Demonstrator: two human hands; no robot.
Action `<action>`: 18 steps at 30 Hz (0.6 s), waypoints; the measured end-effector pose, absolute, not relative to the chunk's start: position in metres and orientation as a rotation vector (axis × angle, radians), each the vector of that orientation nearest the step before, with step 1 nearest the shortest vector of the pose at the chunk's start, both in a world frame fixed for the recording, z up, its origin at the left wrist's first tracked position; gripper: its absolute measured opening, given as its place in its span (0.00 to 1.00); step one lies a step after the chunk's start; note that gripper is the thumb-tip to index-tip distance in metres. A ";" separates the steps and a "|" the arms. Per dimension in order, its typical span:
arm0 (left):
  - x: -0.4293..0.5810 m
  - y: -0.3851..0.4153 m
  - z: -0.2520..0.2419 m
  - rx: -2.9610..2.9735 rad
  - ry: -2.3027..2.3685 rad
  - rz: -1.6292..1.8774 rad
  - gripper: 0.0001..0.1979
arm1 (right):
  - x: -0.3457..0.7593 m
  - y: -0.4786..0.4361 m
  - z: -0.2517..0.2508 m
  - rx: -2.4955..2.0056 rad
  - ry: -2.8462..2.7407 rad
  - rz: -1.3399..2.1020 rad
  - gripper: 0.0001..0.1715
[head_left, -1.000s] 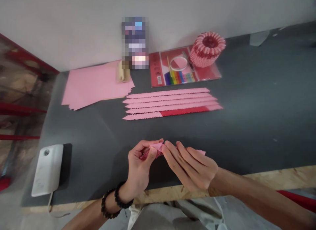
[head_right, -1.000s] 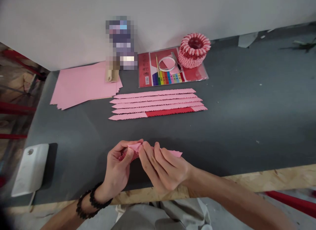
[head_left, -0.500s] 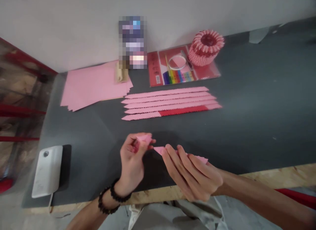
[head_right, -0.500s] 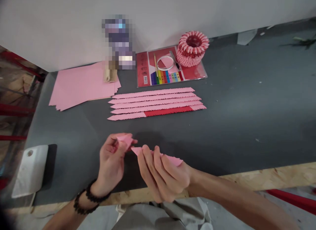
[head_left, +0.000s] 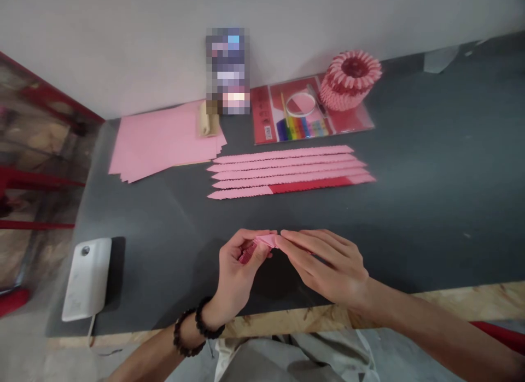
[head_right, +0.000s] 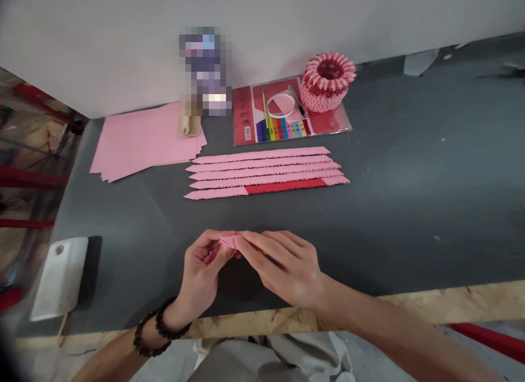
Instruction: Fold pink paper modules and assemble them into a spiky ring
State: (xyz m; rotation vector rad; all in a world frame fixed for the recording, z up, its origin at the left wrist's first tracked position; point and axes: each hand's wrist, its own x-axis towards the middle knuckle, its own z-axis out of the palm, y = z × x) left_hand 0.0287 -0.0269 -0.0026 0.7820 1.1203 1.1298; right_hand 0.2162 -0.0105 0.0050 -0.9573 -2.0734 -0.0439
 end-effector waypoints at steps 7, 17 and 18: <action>0.028 -0.025 -0.001 0.797 1.174 1.114 0.11 | 0.217 -0.009 0.005 -0.900 -2.131 -0.146 0.14; 0.026 -0.024 0.001 0.736 1.148 1.081 0.08 | 0.215 -0.012 0.012 -0.776 -2.213 -0.425 0.12; 0.025 -0.023 0.002 0.717 1.151 1.085 0.08 | 0.216 -0.011 0.012 -0.783 -2.215 -0.412 0.12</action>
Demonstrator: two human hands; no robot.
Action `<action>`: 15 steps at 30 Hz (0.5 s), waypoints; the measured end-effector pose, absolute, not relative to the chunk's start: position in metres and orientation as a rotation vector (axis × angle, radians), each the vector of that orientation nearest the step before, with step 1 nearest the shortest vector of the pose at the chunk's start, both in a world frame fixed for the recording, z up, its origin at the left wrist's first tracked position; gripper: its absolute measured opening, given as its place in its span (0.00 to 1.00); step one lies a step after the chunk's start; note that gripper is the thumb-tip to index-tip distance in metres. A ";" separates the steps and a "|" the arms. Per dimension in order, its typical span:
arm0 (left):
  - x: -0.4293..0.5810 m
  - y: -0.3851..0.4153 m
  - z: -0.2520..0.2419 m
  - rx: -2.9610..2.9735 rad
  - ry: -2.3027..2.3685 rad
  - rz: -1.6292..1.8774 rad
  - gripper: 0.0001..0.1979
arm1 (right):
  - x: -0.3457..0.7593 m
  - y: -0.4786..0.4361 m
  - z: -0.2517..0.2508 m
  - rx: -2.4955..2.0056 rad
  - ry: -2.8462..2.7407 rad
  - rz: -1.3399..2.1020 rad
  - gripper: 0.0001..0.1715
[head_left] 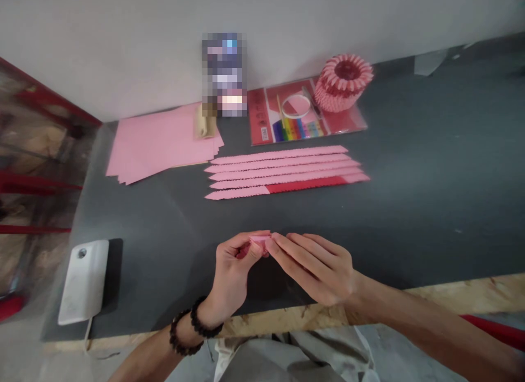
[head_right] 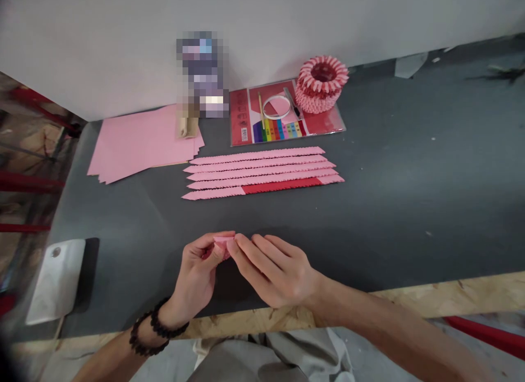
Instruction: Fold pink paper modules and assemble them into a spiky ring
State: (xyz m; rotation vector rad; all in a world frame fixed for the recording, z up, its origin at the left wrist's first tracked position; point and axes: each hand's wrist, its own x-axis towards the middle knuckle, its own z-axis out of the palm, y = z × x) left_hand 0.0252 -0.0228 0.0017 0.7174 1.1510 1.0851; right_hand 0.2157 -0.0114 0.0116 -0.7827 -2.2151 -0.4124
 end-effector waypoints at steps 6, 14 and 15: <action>0.023 -0.016 0.009 0.583 1.177 1.062 0.12 | 0.221 -0.006 0.010 -0.831 -2.175 -0.415 0.10; 0.021 -0.011 0.018 0.435 1.173 0.971 0.18 | 0.220 -0.002 0.014 -0.996 -2.069 -0.412 0.10; 0.021 -0.011 0.018 0.429 1.176 0.966 0.18 | 0.219 -0.003 0.014 -0.992 -2.069 -0.423 0.10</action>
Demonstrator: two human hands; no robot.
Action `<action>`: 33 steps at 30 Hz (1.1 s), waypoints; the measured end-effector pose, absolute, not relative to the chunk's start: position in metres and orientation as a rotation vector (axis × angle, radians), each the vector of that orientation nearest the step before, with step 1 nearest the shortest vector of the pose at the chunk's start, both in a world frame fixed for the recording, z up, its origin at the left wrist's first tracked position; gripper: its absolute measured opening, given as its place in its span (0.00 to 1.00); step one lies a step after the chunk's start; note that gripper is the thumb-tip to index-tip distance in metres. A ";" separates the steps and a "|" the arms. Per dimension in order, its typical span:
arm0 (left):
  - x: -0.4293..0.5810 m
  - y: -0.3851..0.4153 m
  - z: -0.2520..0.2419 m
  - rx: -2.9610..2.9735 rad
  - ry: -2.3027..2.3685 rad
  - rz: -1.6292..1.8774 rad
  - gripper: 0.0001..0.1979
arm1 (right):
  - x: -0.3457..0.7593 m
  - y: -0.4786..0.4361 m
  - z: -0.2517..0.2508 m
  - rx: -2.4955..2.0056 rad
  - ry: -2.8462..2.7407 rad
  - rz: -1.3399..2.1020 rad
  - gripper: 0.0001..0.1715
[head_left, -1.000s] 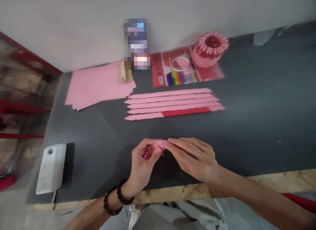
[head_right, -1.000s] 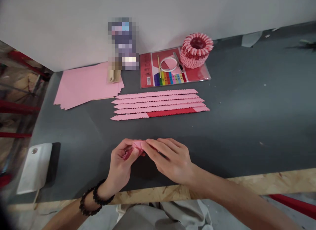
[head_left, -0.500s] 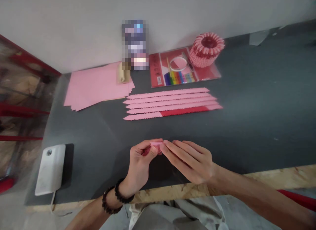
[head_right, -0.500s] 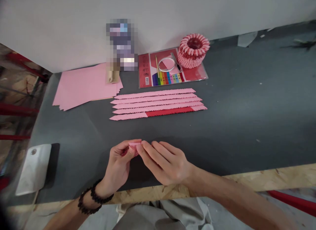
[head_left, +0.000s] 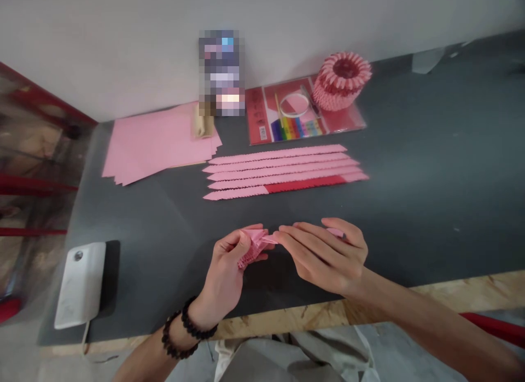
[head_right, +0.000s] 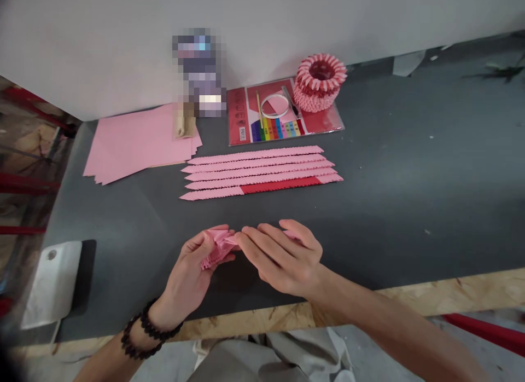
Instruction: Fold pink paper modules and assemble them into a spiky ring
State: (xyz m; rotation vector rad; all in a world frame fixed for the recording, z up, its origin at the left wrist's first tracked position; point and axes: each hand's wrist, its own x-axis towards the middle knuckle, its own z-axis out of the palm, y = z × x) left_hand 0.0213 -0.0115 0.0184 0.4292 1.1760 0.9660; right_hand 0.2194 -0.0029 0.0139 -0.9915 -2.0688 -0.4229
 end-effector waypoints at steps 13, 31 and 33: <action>0.022 -0.016 0.017 0.455 1.129 0.887 0.16 | 0.217 -0.003 0.011 -0.933 -2.104 -0.459 0.07; 0.027 -0.021 0.010 0.483 1.195 0.996 0.16 | 0.223 -0.003 0.016 -0.751 -2.210 -0.564 0.08; 0.027 -0.022 0.010 0.492 1.197 0.986 0.15 | 0.225 -0.004 0.016 -0.703 -2.254 -0.584 0.11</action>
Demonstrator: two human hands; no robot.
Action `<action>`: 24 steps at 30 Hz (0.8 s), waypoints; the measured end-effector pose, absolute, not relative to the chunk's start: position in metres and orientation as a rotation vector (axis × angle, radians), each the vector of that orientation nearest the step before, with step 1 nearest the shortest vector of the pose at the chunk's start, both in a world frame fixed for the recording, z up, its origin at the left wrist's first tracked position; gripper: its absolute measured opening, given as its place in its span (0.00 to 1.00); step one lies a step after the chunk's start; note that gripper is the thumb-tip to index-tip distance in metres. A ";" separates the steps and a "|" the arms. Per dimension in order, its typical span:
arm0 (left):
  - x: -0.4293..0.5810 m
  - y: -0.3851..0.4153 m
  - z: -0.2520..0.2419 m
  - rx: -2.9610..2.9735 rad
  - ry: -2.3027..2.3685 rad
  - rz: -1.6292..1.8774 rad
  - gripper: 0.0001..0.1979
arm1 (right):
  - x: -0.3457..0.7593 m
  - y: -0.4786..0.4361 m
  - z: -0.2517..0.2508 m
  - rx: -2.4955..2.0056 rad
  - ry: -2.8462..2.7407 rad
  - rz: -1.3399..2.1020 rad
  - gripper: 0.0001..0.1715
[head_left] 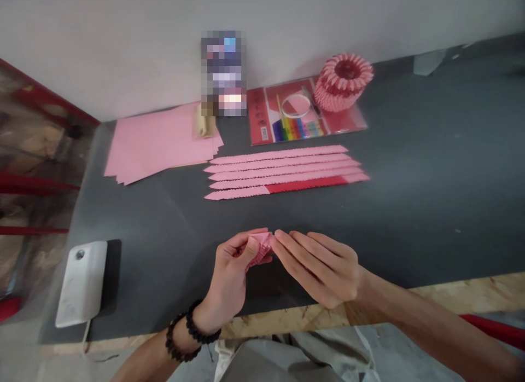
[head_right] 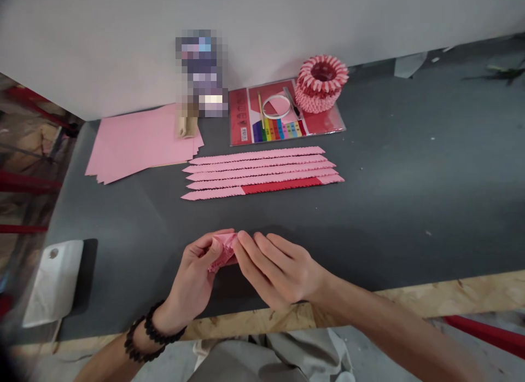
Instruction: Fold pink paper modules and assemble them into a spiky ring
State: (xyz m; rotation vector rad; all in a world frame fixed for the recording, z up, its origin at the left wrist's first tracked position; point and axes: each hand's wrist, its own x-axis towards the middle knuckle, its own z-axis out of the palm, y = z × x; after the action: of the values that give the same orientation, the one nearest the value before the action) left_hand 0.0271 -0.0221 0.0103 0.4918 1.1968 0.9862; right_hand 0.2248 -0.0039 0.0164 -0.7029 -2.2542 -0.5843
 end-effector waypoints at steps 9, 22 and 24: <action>0.028 -0.023 0.009 0.612 1.137 0.996 0.13 | 0.224 -0.005 0.016 -0.632 -2.281 -0.670 0.17; 0.027 -0.027 0.004 0.854 1.163 1.069 0.10 | 0.222 -0.009 0.021 -0.640 -2.295 -0.633 0.17; 0.029 -0.029 0.004 0.845 1.161 1.089 0.10 | 0.222 -0.010 0.021 -0.634 -2.317 -0.643 0.18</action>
State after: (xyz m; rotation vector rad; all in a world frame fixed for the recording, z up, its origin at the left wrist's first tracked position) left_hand 0.0288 -0.0295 0.0038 0.8452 1.1612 1.0886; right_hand 0.2219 -0.0099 0.0214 -0.6338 -2.3172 -0.6427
